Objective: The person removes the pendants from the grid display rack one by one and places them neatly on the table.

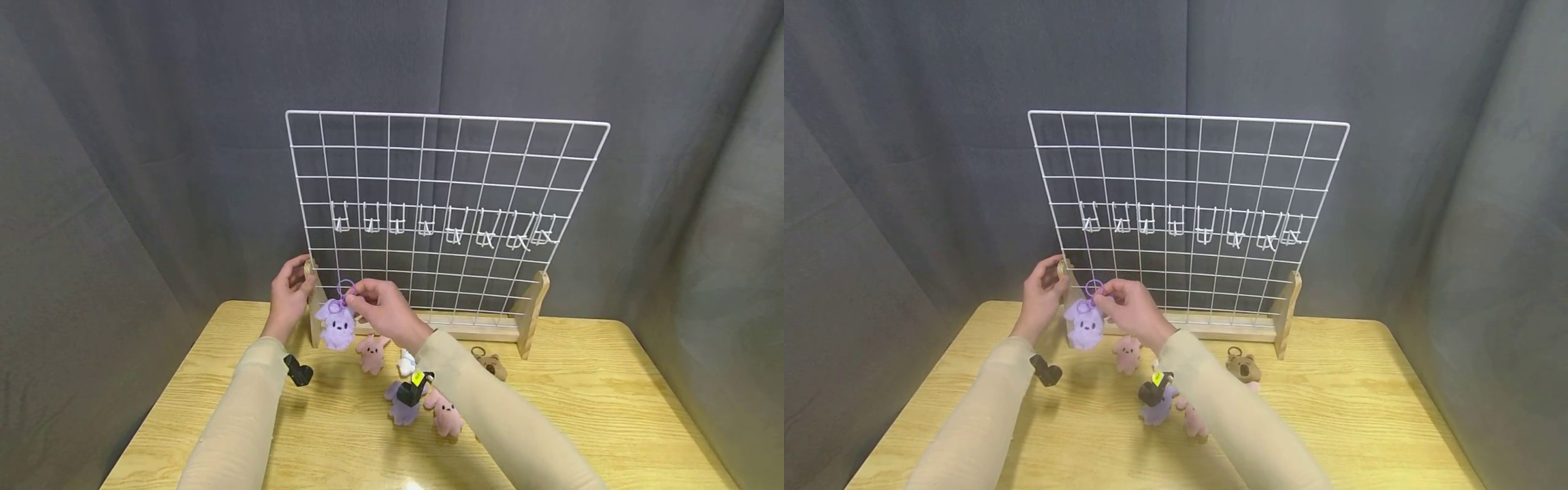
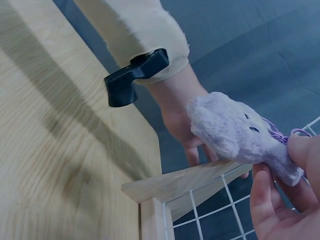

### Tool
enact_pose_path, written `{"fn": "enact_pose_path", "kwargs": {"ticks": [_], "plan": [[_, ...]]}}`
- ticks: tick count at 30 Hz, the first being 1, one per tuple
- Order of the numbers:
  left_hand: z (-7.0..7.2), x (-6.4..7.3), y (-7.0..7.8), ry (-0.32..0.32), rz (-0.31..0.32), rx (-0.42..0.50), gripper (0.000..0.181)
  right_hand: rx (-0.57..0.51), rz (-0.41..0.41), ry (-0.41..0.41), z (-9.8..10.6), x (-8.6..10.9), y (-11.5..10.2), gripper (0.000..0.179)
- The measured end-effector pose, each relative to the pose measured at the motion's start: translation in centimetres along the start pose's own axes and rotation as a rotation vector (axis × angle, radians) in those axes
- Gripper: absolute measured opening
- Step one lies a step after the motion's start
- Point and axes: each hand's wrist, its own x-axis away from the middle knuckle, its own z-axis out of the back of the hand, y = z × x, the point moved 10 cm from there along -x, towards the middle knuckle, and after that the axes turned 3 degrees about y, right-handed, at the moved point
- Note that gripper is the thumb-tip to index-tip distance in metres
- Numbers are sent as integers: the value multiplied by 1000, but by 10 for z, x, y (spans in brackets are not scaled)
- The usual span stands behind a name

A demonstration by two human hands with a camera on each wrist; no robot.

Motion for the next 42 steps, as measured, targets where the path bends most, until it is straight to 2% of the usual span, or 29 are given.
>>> {"fn": "enact_pose_path", "kwargs": {"ticks": [11,25,33,35,42], "plan": [[1,-1,0,0,-5,-20,46,28,-58,-16,-2,13,27,11],[0,0,-4,4,22,-21,46,14,-71,-53,-9,27,50,11],[0,-1,-1,6,18,-34,45,104,-79,-84,-9,34,65,10],[0,-1,-3,6,26,-40,46,121,-87,-94,-10,37,69,10],[0,-12,-37,20,44,-22,47,144,-140,-110,-13,46,81,9]]}}
